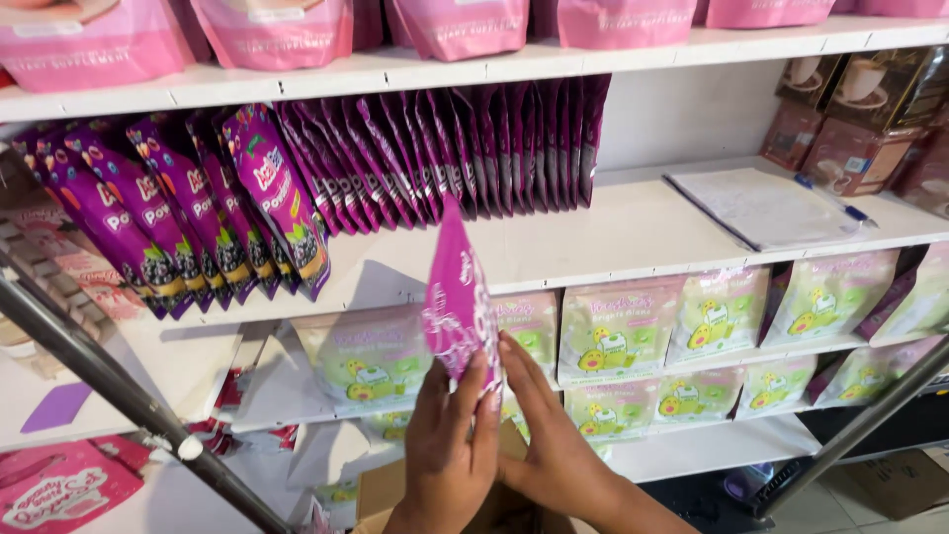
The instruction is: The person takes purple sachets from a cardboard box and places them on a shelf, arranging them in a row. They then use a pen to write on a notepad placed on the shelf. Finally, the person wipes a small box with a cloth and places it on the shelf.
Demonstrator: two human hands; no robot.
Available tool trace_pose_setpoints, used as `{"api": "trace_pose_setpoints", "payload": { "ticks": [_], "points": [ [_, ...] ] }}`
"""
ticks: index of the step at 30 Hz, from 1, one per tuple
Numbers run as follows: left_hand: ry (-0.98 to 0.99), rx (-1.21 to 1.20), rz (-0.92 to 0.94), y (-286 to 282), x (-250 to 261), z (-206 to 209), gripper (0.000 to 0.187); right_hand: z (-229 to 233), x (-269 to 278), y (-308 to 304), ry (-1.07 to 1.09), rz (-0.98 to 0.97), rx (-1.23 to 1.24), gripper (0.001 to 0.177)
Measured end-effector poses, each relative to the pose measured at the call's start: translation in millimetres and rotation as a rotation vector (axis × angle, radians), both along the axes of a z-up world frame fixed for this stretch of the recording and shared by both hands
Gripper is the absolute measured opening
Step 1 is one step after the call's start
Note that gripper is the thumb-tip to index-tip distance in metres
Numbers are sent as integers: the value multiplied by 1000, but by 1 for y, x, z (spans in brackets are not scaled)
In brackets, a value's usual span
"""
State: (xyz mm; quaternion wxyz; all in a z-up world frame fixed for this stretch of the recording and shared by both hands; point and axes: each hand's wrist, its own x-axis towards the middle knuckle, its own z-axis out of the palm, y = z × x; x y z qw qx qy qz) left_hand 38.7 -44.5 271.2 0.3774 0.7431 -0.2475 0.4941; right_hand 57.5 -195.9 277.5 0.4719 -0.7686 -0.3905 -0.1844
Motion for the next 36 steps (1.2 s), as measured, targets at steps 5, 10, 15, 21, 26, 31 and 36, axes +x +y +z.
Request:
{"api": "trace_pose_setpoints", "payload": {
  "ticks": [5,10,15,21,26,31,36],
  "points": [
    [-27,60,-217,-24,33,39,56,9,40,-15,-20,-110,101,90],
    [-67,89,-228,-37,77,63,61,26,81,-22,160,-149,151,81],
    [-151,127,-62,-38,126,69,70,34,131,-14,43,-215,107,85],
    [176,-115,-107,-26,168,65,77,52,163,7,228,-227,88,86],
    [317,-76,-166,-6,193,74,65,57,197,16,169,-427,64,89],
    [193,-109,305,30,257,67,39,36,222,17,35,-521,121,87],
    [272,-136,631,49,293,63,44,37,214,19,7,-535,166,85]
  ]
}}
